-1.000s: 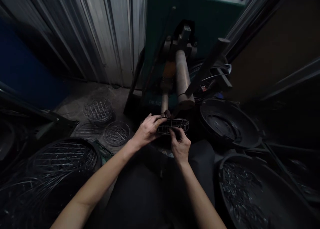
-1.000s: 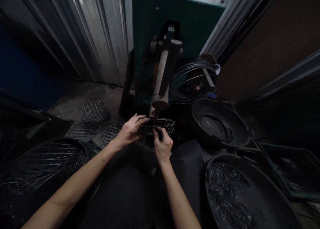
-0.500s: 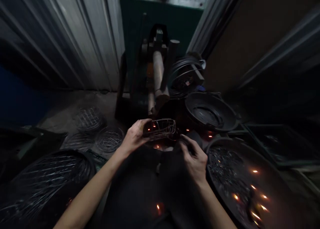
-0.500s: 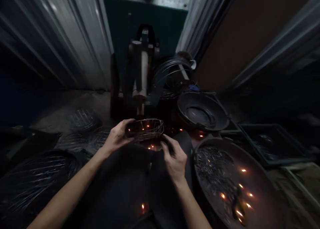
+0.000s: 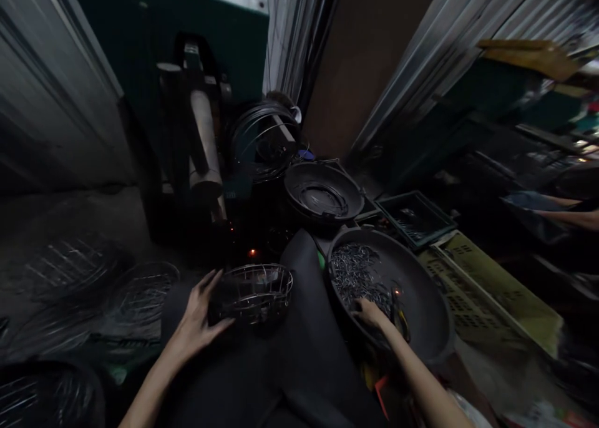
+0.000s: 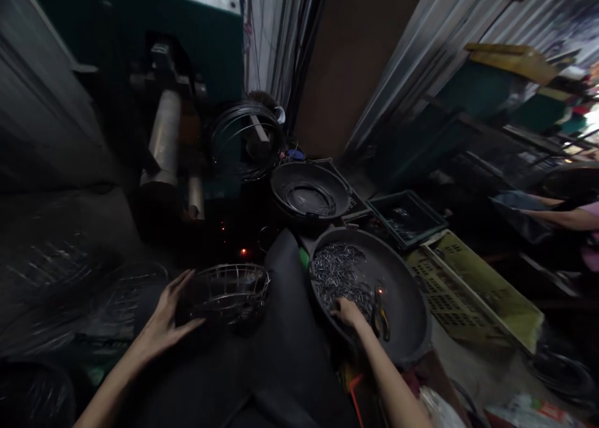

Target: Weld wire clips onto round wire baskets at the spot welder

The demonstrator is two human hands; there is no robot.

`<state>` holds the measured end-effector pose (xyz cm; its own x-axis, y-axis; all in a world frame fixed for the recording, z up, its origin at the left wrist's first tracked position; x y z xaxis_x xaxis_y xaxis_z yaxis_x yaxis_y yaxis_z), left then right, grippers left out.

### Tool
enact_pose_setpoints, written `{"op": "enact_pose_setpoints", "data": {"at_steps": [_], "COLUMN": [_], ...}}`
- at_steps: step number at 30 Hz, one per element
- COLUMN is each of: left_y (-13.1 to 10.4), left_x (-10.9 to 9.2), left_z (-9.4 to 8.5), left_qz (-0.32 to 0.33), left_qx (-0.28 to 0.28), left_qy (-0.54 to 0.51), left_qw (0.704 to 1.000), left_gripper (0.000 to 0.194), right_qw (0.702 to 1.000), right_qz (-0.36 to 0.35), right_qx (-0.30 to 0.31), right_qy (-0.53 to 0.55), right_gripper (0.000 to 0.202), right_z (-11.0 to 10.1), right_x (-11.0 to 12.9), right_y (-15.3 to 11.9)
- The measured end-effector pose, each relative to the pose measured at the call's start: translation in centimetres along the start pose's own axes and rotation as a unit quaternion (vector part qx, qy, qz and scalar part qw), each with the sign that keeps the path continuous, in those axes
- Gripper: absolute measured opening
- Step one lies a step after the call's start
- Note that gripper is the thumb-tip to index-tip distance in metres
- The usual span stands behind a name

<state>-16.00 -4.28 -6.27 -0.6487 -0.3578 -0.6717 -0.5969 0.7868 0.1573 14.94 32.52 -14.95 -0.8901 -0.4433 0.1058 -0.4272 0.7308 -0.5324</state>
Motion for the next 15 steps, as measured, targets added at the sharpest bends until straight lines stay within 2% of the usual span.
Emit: {"op": "enact_pose_setpoints", "data": {"at_steps": [3, 6, 11, 15], "left_y": [-1.1, -0.8, -0.4, -0.3], "left_x": [1.6, 1.7, 0.6, -1.5], "left_z": [0.1, 0.0, -1.0, -2.1], "left_qz": [-0.027, -0.033, -0.097, -0.079], "left_qx": [-0.003, 0.000, -0.021, -0.016], "left_qy": [-0.031, -0.046, -0.101, -0.072], "left_qw": [0.999, 0.998, 0.990, 0.994], "left_gripper": [0.070, 0.068, 0.085, 0.083], "right_qw": [1.000, 0.999, 0.997, 0.995], "right_qz": [-0.009, -0.036, -0.076, -0.071], "right_qx": [-0.001, -0.001, -0.013, -0.062], "right_qy": [-0.013, -0.017, -0.012, -0.016], "right_gripper": [0.037, 0.041, 0.024, 0.013], "right_z": [0.3, 0.1, -0.4, -1.4], "right_x": [-0.4, -0.3, 0.3, -0.6], "right_y": [0.0, -0.6, -1.9, -2.0]}}
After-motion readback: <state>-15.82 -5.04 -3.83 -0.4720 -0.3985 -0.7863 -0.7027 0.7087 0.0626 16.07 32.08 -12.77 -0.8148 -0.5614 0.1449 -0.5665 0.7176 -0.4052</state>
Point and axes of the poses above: each hand's wrist, its own y-axis towards the middle knuckle, its own z-axis out of the palm, x = y × z, the point moved 4 cm from there along y, towards the middle knuckle
